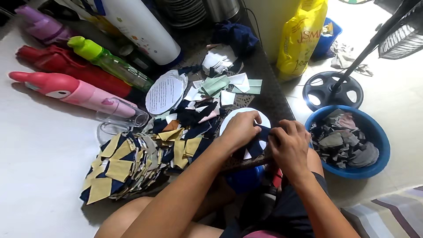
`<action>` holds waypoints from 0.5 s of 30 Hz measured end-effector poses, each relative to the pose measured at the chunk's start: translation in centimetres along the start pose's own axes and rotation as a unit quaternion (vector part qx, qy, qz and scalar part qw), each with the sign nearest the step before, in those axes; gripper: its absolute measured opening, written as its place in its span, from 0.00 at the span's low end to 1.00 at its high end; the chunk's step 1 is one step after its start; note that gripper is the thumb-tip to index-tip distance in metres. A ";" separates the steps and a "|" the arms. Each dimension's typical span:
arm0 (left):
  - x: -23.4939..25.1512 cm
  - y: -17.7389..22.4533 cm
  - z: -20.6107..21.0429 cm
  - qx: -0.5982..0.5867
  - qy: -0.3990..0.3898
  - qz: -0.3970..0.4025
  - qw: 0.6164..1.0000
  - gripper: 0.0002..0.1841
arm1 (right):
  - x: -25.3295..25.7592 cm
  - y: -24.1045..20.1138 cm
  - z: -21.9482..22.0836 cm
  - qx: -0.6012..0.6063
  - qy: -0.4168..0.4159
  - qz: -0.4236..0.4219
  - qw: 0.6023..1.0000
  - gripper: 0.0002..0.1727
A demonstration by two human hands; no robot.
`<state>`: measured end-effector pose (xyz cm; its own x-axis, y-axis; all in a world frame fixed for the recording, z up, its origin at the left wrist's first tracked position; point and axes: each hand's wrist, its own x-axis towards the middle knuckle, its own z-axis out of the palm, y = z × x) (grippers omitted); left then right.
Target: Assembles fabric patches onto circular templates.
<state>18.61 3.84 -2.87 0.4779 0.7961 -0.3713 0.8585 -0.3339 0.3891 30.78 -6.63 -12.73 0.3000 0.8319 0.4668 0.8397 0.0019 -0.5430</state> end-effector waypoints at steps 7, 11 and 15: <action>-0.8 -1.1 0.4 0.048 0.060 -0.039 0.996 0.12 | 0.0 0.0 0.1 -0.006 0.000 -0.003 1.000 0.07; -1.9 -1.9 0.6 0.039 0.130 -0.053 0.989 0.10 | 0.0 0.0 0.0 -0.006 -0.005 -0.005 1.000 0.08; -2.8 -2.0 0.8 -0.001 0.137 -0.079 0.987 0.12 | -0.1 0.1 0.2 -0.009 0.002 -0.007 1.000 0.08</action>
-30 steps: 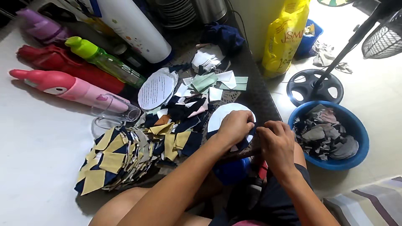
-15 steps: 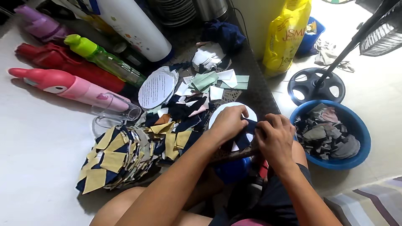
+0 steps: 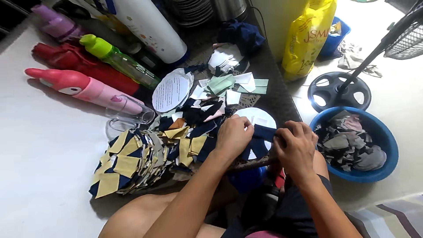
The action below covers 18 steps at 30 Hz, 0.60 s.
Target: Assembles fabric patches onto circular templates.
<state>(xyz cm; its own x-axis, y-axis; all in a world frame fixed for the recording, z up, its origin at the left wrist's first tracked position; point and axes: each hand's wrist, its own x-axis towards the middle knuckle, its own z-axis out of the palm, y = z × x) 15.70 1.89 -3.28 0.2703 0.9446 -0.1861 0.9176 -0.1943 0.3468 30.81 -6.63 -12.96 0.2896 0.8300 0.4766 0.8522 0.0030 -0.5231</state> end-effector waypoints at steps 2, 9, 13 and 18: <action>-0.2 0.1 0.3 -0.002 -0.004 -0.014 1.000 0.13 | 0.0 0.0 0.0 0.000 0.001 -0.001 1.000 0.08; 0.4 0.3 1.0 -0.019 -0.029 -0.039 0.999 0.11 | -0.1 0.0 0.1 0.001 0.002 0.000 1.000 0.08; 0.3 -0.3 1.5 -0.062 0.010 0.012 0.998 0.08 | -0.1 0.0 0.0 0.002 0.003 -0.002 1.000 0.08; 0.0 -0.8 1.8 -0.133 0.043 0.072 0.988 0.06 | -0.1 0.0 0.1 0.002 0.003 0.000 1.000 0.09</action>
<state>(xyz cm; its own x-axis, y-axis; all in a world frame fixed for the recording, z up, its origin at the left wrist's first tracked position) 15.47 1.56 -5.21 0.3554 0.9337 -0.0425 0.7599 -0.2622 0.5949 30.74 -6.67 -13.05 0.2920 0.8266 0.4810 0.8509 0.0051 -0.5253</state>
